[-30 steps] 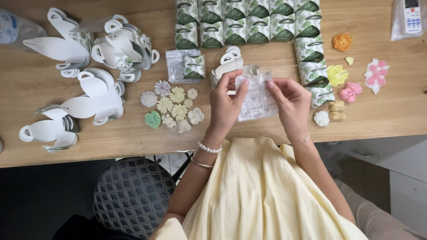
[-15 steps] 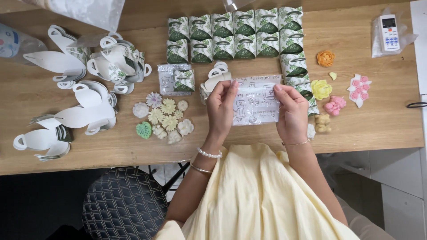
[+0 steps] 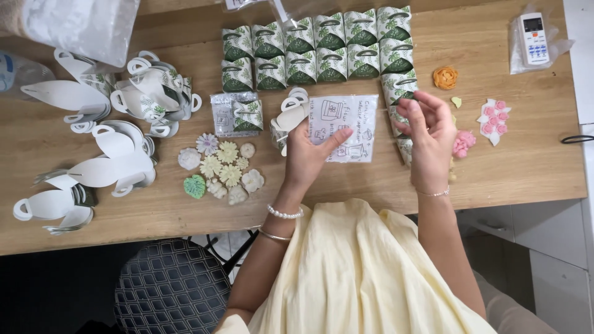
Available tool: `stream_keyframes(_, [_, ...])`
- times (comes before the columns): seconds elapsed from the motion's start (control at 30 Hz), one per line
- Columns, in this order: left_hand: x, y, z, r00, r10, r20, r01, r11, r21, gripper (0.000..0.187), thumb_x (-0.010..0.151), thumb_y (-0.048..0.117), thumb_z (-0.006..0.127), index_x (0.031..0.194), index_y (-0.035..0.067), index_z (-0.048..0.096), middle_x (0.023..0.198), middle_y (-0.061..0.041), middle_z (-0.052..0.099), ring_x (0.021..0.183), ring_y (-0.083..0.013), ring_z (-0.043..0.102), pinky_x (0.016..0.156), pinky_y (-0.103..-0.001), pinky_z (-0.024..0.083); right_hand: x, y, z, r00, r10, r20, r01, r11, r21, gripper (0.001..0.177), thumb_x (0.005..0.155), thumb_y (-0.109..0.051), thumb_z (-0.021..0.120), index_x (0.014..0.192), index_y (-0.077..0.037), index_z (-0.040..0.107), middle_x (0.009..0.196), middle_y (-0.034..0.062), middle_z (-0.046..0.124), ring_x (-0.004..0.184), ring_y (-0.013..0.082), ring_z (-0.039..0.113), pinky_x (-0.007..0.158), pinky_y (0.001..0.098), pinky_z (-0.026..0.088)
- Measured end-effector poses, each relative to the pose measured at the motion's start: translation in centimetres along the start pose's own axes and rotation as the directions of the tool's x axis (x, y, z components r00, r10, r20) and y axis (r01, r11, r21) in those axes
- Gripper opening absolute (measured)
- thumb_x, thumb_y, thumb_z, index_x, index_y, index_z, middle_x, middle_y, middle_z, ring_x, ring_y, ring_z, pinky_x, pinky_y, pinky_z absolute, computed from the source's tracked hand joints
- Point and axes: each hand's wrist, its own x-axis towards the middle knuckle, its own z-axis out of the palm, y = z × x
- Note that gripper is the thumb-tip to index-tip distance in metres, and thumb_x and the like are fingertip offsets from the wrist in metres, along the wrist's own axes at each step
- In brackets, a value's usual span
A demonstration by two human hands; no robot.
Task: Packaging decorative items such as wax flowers and bears into small boxes with patterned sleeves.
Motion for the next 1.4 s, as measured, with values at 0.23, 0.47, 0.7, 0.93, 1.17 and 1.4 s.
stream_keyframes(0.23, [-0.5, -0.4, 0.3, 0.992, 0.042, -0.118, -0.061, 0.985, -0.162, 0.035, 0.088, 0.011, 0.084, 0.118, -0.003, 0.071, 0.109, -0.009, 0.078, 0.097, -0.0135, 0.075, 0.090, -0.030, 0.062, -3.4, 3.0, 1.1, 0.951, 0.272, 0.144, -0.297, 0.934, 0.198, 0.025, 0.099, -0.013, 0.067, 0.121, 0.000, 0.069, 0.105, 0.0053, 0.074, 0.091, 0.0084, 0.069, 0.079, 0.0218, 0.059])
stream_keyframes(0.47, [-0.4, 4.7, -2.6, 0.908, 0.405, -0.107, -0.356, 0.881, 0.312, 0.082, 0.076, 0.025, 0.087, 0.138, -0.008, 0.045, 0.126, -0.021, 0.060, 0.113, -0.0291, 0.062, 0.096, -0.038, 0.054, -3.1, 1.5, 2.1, 0.971, 0.172, 0.166, -0.149, 0.979, -0.140, 0.015, 0.095, -0.008, 0.075, 0.106, 0.003, 0.075, 0.092, 0.0019, 0.075, 0.080, 0.0033, 0.066, 0.070, 0.0171, 0.052])
stream_keyframes(0.7, [-2.3, -0.3, -6.5, 0.992, 0.061, 0.109, -0.090, 0.954, 0.286, 0.034, 0.092, 0.031, 0.081, 0.105, 0.001, 0.071, 0.092, -0.004, 0.072, 0.085, -0.0107, 0.064, 0.074, -0.027, 0.051, -2.8, 0.6, 4.8, 0.800, 0.153, 0.580, 0.166, 0.873, -0.458, 0.016, 0.093, -0.007, 0.075, 0.104, 0.004, 0.076, 0.086, 0.0050, 0.076, 0.077, 0.0081, 0.065, 0.066, 0.0223, 0.053])
stream_keyframes(0.93, [-5.7, -4.5, -12.6, 0.969, -0.095, -0.230, 0.068, 0.990, -0.122, 0.021, 0.100, 0.023, 0.074, 0.104, 0.003, 0.075, 0.085, 0.002, 0.070, 0.076, -0.0017, 0.057, 0.066, -0.017, 0.044, -1.4, 6.9, 9.8, 0.777, 0.304, 0.551, -0.153, 0.940, -0.304, 0.018, 0.088, -0.006, 0.079, 0.103, 0.004, 0.078, 0.090, 0.0101, 0.078, 0.076, 0.0102, 0.070, 0.068, 0.0240, 0.059])
stream_keyframes(1.17, [-6.1, -4.7, -20.2, 0.955, 0.011, -0.296, 0.003, 0.999, 0.047, 0.030, 0.095, 0.007, 0.071, 0.124, 0.010, 0.062, 0.108, -0.001, 0.073, 0.087, -0.0025, 0.068, 0.071, -0.019, 0.054, -0.1, 12.7, 17.4, 0.737, 0.320, 0.595, -0.209, 0.946, -0.249, 0.016, 0.090, -0.005, 0.076, 0.104, 0.004, 0.075, 0.088, 0.0100, 0.078, 0.073, 0.0118, 0.072, 0.062, 0.0257, 0.060])
stream_keyframes(1.4, [1.2, -15.4, -31.4, 0.932, 0.009, -0.363, 0.023, 0.996, 0.084, 0.027, 0.093, -0.005, 0.072, 0.118, 0.002, 0.070, 0.111, -0.006, 0.075, 0.085, -0.0072, 0.064, 0.075, -0.021, 0.055, 2.5, 16.1, 23.4, 0.674, -0.171, 0.719, 0.644, 0.614, -0.456, 0.066, 0.080, -0.019, 0.092, 0.134, -0.001, 0.058, 0.124, 0.0223, 0.064, 0.113, 0.0405, 0.065, 0.093, 0.0469, 0.056])
